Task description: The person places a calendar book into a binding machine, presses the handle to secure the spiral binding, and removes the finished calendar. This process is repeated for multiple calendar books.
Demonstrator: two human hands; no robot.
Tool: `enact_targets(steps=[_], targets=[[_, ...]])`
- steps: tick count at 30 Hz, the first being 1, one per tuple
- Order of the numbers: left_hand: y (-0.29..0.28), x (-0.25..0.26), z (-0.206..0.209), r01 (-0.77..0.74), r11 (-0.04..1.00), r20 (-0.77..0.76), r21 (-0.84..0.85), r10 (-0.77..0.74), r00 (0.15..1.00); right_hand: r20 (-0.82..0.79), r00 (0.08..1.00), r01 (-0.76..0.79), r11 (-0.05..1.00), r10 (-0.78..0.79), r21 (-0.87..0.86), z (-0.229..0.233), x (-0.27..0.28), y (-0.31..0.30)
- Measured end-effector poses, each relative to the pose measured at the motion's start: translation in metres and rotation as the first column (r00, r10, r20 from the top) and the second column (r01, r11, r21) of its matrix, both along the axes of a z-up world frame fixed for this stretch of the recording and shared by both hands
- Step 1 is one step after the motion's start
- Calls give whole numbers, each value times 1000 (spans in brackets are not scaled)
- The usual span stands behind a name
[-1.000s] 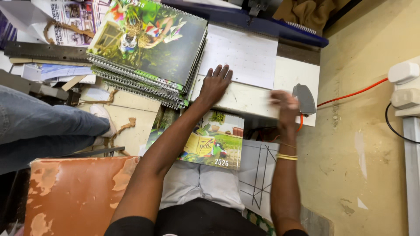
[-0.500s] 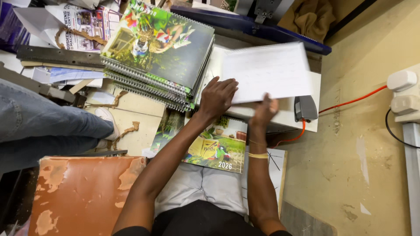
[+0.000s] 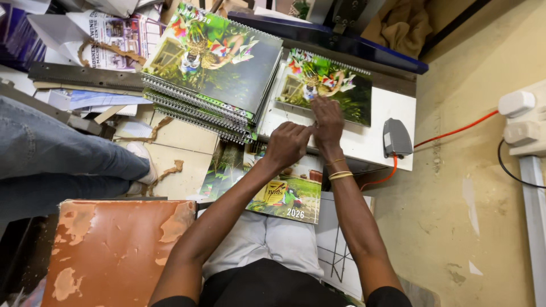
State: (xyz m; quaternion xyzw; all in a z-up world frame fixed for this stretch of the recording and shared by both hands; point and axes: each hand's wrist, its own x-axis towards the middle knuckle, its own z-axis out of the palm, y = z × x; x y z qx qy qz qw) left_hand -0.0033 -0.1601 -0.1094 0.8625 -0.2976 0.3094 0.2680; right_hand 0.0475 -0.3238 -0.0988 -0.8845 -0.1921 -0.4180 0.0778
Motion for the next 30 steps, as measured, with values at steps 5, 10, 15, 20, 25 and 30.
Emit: enact_targets(steps=[5, 10, 15, 20, 25, 30], targets=[[11, 21, 42, -62, 992, 119, 106, 49, 992, -171, 975, -127, 989, 140, 80, -8, 10, 7], [-6, 58, 17, -242, 932, 219, 269, 186, 958, -233, 953, -155, 974, 191, 166, -14, 15, 3], [-10, 99, -42, -199, 933, 173, 299, 152, 973, -300, 919, -181, 950, 256, 255, -5, 10, 0], [4, 89, -18, -179, 925, 145, 336, 137, 980, -489, 762, -232, 884, 424, 405, 15, -8, -45], [2, 87, -7, -173, 927, 155, 333, 127, 980, -427, 887, 227, 972, -177, 67, 49, -30, -166], [-4, 87, -16, -177, 911, 127, 371, 139, 982, -673, 637, 482, 876, -377, -35, 56, -48, -198]])
